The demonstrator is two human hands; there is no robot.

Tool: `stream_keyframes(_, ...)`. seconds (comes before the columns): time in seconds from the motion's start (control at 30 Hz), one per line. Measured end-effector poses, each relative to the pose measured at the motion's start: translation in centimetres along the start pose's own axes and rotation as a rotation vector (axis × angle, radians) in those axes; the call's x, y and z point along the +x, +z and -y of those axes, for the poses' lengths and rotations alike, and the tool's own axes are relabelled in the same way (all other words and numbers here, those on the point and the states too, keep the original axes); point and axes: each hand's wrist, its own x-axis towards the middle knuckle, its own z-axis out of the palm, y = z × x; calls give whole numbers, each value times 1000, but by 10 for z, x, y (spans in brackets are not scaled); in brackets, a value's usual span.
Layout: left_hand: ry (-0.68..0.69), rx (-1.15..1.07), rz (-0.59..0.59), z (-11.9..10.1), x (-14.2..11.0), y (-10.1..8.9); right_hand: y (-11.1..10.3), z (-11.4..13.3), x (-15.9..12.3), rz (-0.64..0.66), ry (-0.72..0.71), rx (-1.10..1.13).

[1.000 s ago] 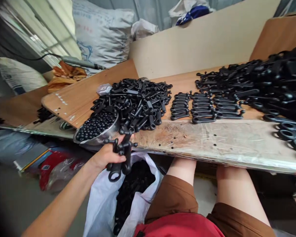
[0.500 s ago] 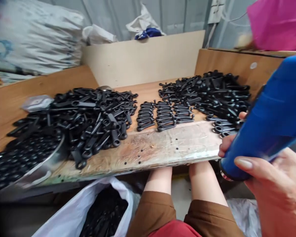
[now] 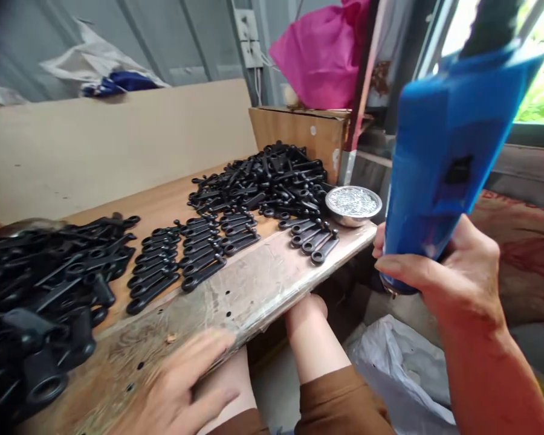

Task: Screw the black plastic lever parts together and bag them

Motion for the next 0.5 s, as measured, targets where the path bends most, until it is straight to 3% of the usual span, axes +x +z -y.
stream_keyframes(0.1, 101, 107, -18, -62, 80, -11, -5, -3, 10, 34, -41, 28)
stream_keyframes(0.2, 64, 201, -54, -99, 152, -10, -6, -9, 16, 118, -18, 25)
stream_keyframes(0.33, -43, 268, -15, -117, 214, 0, -4, -20, 25, 243, -54, 23)
stream_keyframes(0.5, -50, 318, -13, -116, 242, 18, -1, -30, 38, 365, -114, 96)
